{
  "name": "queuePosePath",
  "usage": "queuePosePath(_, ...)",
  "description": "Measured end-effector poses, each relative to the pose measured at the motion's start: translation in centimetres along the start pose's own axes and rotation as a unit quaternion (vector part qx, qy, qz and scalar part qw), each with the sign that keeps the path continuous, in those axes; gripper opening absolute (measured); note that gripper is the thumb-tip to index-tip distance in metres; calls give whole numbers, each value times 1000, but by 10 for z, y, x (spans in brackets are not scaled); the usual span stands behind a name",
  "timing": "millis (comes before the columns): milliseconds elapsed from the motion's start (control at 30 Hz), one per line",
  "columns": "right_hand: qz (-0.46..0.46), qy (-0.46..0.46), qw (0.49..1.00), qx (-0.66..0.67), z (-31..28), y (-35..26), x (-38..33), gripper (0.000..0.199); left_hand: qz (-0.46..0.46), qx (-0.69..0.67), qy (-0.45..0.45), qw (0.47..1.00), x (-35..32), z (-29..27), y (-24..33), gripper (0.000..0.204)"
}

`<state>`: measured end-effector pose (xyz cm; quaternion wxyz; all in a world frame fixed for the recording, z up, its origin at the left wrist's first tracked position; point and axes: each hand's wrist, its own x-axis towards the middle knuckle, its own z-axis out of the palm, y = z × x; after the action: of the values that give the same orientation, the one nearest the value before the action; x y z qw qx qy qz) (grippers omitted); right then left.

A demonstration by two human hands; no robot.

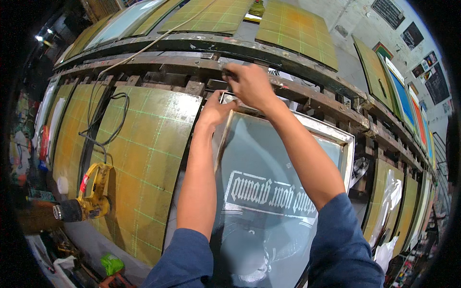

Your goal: The person positions a screen printing frame on a workbench and secures it using metal clamps. They retrieve clamps from a bucket, place them on the frame edges, and tighten them with a wrench to hold the frame in place.

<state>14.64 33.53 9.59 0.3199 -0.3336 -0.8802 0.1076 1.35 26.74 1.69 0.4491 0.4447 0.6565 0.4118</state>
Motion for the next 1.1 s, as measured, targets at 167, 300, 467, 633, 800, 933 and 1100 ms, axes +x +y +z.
queuePosePath(167, -11, -123, 986, -117, 25, -30, 42, 16, 10, 1, 12, 1000, 6, 0, -11, 79)
queuePosePath(300, -30, -208, 956, -203, 53, -64, 64, 20, 86, -66, 21, 994, 7, -6, -34, 68)
queuePosePath(467, -11, -275, 937, -215, 62, -61, 77, 25, 131, -10, 43, 990, 11, 1, -18, 67)
queuePosePath(633, 57, -52, 996, -40, -11, -49, 60, 22, 53, -13, 31, 998, -4, 8, 8, 59)
queuePosePath(800, 178, 201, 935, 230, -52, 12, -39, 30, -15, -13, 39, 999, -7, 6, 16, 54)
queuePosePath(933, 279, 279, 892, 221, -100, 41, -175, 27, 17, 37, 118, 992, 2, 13, 8, 48)
queuePosePath(1100, 385, 301, 845, 216, -177, 32, -295, 16, 69, 68, 28, 995, 46, -15, -5, 33)
